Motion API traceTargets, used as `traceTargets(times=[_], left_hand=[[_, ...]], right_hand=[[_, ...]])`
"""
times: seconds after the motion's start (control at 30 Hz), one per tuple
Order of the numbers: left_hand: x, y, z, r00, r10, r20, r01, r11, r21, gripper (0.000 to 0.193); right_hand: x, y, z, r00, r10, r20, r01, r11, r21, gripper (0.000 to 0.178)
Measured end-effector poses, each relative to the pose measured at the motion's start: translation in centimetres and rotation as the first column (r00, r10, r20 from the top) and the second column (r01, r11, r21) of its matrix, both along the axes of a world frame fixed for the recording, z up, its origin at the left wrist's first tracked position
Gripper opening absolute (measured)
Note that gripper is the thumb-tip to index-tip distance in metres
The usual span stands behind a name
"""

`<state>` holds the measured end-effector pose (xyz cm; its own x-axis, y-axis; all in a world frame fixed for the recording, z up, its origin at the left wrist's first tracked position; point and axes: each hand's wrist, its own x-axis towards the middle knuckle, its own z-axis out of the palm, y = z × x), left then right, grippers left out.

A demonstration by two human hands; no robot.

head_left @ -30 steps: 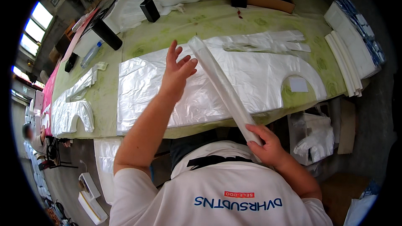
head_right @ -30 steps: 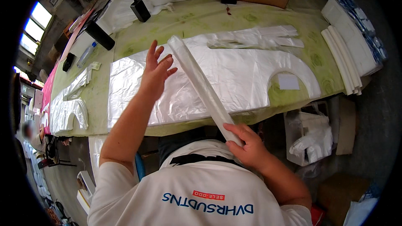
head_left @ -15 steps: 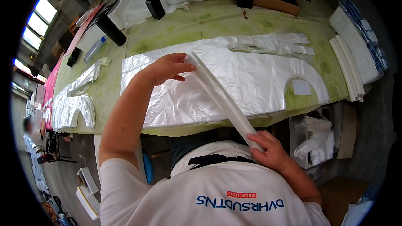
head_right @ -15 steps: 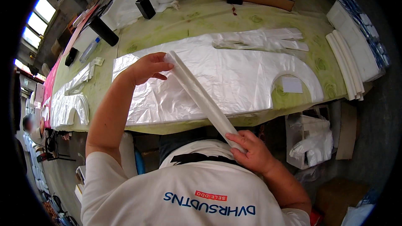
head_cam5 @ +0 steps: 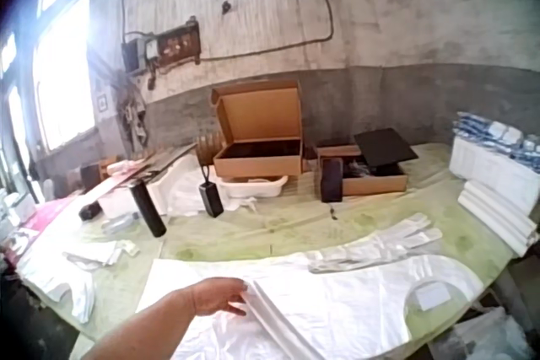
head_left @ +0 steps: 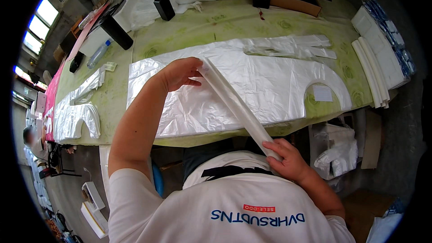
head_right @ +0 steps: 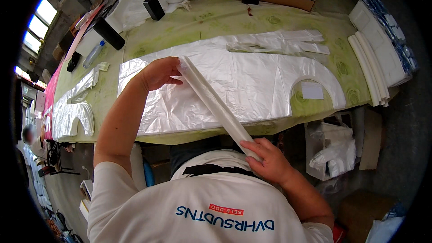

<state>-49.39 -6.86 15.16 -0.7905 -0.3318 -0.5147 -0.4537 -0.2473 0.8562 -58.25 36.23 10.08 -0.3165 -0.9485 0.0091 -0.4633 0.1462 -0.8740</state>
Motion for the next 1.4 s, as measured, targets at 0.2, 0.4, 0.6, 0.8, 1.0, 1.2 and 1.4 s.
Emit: traceTargets(times=[0.2, 0.4, 0.6, 0.8, 1.0, 1.2, 1.4], left_hand=[[-1.0, 0.5, -0.2, 0.992, 0.03, 0.119, 0.012, 0.941, -0.338, 0.043], [-1.3, -2.5, -2.6, 0.971, 0.079, 0.225, 0.063, 0.826, -0.56, 0.042], [-1.6, -4.5, -3.4, 0.959, 0.024, 0.281, 0.226, 0.533, -0.815, 0.038], [-3.4, -5.3, -3.4, 0.923, -0.019, 0.384, 0.376, 0.259, -0.89, 0.035], [-4.7, -6.1, -3.1, 0.949, 0.066, 0.308, 0.253, 0.424, -0.869, 0.051], [-1.7, -2.3, -3.9, 0.95, 0.04, -0.309, -0.304, 0.338, -0.891, 0.07], [4.8, 12.3, -4.5, 0.74, -0.652, 0.166, 0.194, -0.029, -0.981, 0.104]], right_hand=[[0.6, -1.4, 0.6, 0.998, -0.053, -0.042, 0.056, 0.994, 0.09, 0.066], [0.6, -1.1, 3.6, 0.986, -0.111, 0.126, 0.06, 0.933, 0.355, 0.089], [0.0, 7.7, 4.3, 0.992, -0.115, 0.053, 0.062, 0.805, 0.59, 0.079], [0.7, 15.6, 3.5, 0.92, -0.346, 0.187, 0.14, 0.732, 0.667, 0.06], [0.6, 22.6, -0.1, 0.909, -0.363, 0.204, 0.183, 0.789, 0.586, 0.063], [-0.2, 19.2, 2.8, 0.793, -0.53, 0.3, 0.317, 0.78, 0.54, 0.066], [-5.0, 10.7, 3.9, 0.957, -0.254, 0.139, 0.215, 0.945, 0.248, 0.063]])
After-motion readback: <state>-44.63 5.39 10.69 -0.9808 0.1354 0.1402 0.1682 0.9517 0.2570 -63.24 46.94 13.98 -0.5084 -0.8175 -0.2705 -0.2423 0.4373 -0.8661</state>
